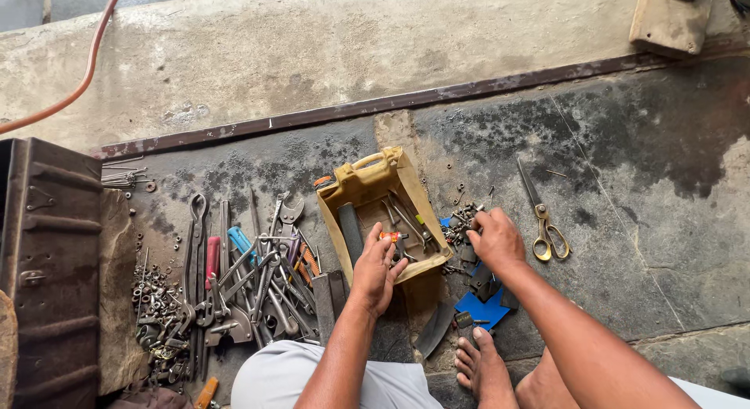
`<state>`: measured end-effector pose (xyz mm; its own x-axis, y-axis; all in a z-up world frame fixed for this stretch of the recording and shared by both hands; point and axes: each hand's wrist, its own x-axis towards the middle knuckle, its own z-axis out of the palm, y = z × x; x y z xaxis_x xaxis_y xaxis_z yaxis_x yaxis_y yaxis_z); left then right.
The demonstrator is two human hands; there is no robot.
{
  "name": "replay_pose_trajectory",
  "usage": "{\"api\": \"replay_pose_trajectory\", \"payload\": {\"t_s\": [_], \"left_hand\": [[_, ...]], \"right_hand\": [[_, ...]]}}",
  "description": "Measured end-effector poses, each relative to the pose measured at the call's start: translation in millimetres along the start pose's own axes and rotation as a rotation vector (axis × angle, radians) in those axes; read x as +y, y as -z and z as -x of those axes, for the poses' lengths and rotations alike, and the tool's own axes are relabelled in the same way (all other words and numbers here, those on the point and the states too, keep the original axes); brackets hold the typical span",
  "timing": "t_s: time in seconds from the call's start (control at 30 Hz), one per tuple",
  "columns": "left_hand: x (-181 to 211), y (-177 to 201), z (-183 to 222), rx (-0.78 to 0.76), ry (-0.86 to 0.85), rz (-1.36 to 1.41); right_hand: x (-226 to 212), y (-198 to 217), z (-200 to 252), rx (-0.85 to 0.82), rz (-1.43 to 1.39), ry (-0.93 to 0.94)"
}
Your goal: The person picks through a collection of screws and small hardware in a yellow tray, sorts them into small piles on the floor, and uses shears to cut a small metal or plastic piece.
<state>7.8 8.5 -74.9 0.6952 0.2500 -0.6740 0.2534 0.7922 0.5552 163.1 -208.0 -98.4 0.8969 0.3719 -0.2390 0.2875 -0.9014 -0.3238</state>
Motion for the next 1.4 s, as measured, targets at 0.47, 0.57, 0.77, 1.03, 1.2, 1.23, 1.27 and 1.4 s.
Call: {"api": "replay_pose_trajectory", "payload": {"t_s": [0.47,0.57,0.77,1.03,1.2,1.23,1.27,1.4], "left_hand": [[-5.2,6.6,-3.1,0.125,0.027,-0.058],[-5.1,9.0,-4.5,0.150,0.012,-0.131],[-6.6,4.4,-8.6,0.215,0.036,-0.280],[-4.2,3.4,-5.5,0.241,0.026,-0.416],[-2.5,0.7,-3.3,0.230,0.046,-0.450],[-2.8,1.0,-2.8,0.223,0.038,-0.445],[-2.8,1.3,-2.3,0.216,0.030,-0.441],[-1.9,-0.1,-1.5,0.206,0.027,-0.438]], "right_hand": [[-62.0,37.8,13.5,-0.053,-0.602,0.003],[-9.3,18.1,-28.3,0.078,-0.384,-0.222],[64.1,-3.7,-76.3,-0.036,-0.080,-0.377],[66.8,-26.3,-94.2,-0.085,-0.007,-0.429],[66.8,-12.5,-81.2,-0.111,0.035,-0.412],[70.8,-10.9,-80.3,-0.095,0.030,-0.410],[75.8,-9.9,-78.8,-0.078,0.024,-0.408],[91.3,-15.3,-68.7,-0.026,-0.059,-0.390]]}}
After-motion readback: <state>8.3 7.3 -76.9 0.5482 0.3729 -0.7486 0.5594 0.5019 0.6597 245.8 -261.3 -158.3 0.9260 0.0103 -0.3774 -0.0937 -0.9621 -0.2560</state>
